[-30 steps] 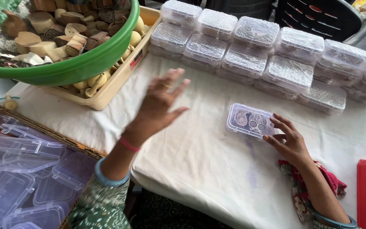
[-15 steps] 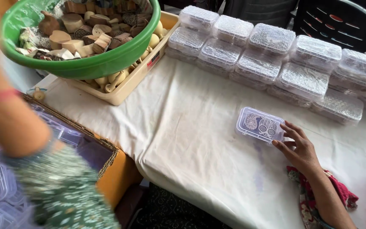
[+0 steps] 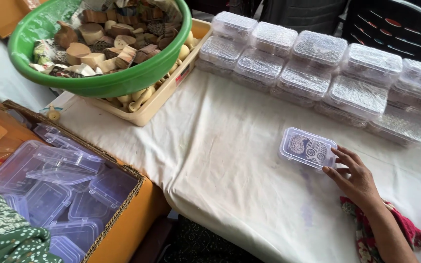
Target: The person places two small decorative items into a clear plastic container and closes the lid. They then wrap the container in bubble wrap, securing it with clear tape from a red dispenser. Finally, they place the wrapped package on a stack of similar items and wipe another decorative item with a cloth.
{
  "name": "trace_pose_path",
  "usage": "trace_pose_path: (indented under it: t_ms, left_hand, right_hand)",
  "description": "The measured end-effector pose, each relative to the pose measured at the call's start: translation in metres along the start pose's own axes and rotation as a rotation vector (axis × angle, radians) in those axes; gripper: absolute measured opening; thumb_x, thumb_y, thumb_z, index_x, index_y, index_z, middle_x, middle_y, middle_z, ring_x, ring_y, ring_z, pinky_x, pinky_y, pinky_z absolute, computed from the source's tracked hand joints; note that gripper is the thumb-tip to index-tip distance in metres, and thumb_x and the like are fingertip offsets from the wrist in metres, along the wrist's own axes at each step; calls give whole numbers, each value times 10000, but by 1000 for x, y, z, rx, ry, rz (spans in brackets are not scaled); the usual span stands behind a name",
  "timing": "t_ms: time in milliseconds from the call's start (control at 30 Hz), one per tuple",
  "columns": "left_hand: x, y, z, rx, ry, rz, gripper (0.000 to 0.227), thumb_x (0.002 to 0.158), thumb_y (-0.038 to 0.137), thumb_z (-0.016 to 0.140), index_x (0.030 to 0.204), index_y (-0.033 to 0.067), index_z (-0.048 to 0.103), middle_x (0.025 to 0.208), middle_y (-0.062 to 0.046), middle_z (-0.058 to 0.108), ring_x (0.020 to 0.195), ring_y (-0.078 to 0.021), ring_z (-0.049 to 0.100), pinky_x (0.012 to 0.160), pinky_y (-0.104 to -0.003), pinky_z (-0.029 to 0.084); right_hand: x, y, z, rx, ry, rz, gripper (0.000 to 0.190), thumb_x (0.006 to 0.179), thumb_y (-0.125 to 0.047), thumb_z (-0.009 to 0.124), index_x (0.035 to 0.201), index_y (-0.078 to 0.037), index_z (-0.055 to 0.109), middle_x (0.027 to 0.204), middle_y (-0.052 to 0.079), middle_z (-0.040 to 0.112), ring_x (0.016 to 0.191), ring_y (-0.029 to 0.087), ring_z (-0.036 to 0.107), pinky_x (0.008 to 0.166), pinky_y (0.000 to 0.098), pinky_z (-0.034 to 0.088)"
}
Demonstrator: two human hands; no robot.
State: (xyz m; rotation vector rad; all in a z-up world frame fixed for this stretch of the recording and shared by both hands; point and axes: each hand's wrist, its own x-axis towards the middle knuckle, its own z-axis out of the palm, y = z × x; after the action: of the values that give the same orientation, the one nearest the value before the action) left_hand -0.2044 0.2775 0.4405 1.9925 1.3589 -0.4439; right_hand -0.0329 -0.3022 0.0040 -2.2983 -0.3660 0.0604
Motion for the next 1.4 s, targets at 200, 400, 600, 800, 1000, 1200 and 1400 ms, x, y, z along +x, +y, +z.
trace_pose_path:
  t_ms: [200, 400, 600, 800, 1000, 1200, 1400]
  left_hand:
    - [120, -32, 92, 68, -339, -173, 665, 1009, 457, 618, 1433, -34, 472, 1511, -296, 438, 1372, -391, 457, 1157, -501, 378]
    - [248, -51, 216, 163, -695, -323, 702, 968, 414, 675, 1462, -29, 446, 1550, -290, 395, 1406, -384, 420, 1172, -488, 358]
    - [362, -59, 312, 306, -1035, -463, 756, 925, 370, 731, 1491, -24, 419, 1588, -283, 352, 1440, -377, 383, 1186, -474, 339]
    - [439, -72, 367, 443, -1324, -580, 811, 890, 334, 777, 1515, -19, 397, 1621, -277, 316, 1469, -370, 353, 1198, -463, 323]
    - [414, -65, 362, 289, -1057, -818, 893, 915, 245, 816, 1549, -113, 298, 1674, -301, 295, 1528, -395, 377, 1271, -476, 354]
    - [412, -66, 347, 203, -998, -963, 997, 900, 310, 831, 1547, -132, 215, 1647, -314, 243, 1506, -419, 310, 1237, -512, 291]
    - [283, -33, 257, 137, -1597, -2061, 583, 997, 195, 706, 1417, -63, 394, 1419, -252, 424, 1329, -397, 451, 1132, -507, 381]
  right_hand:
    - [1, 4, 2, -23, 27, -28, 670, 852, -361, 708, 1456, -114, 557, 1564, 109, 459, 1224, 262, 638, 948, 397, 593]
    - [2, 8, 1, -58, 30, -42, 640, 863, -352, 706, 1442, -116, 571, 1559, 113, 461, 1253, 268, 623, 951, 396, 592]
    - [4, 10, 2, -55, 36, -19, 649, 843, -365, 710, 1433, -130, 575, 1559, 110, 458, 1226, 269, 641, 915, 403, 614]
    - [4, 14, 4, -52, 4, 28, 678, 829, -391, 703, 1445, -151, 554, 1576, 94, 438, 1176, 264, 674, 900, 402, 631]
    - [4, 15, 3, -74, 4, -40, 677, 846, -399, 691, 1455, -150, 531, 1575, 111, 419, 1244, 275, 622, 915, 401, 619]
    - [6, 20, 5, -86, 2, -61, 687, 845, -412, 687, 1460, -153, 526, 1576, 108, 419, 1255, 275, 619, 937, 405, 610]
    - [5, 18, 4, -108, -14, -27, 684, 851, -412, 683, 1466, -161, 521, 1586, 104, 406, 1256, 279, 614, 911, 409, 620]
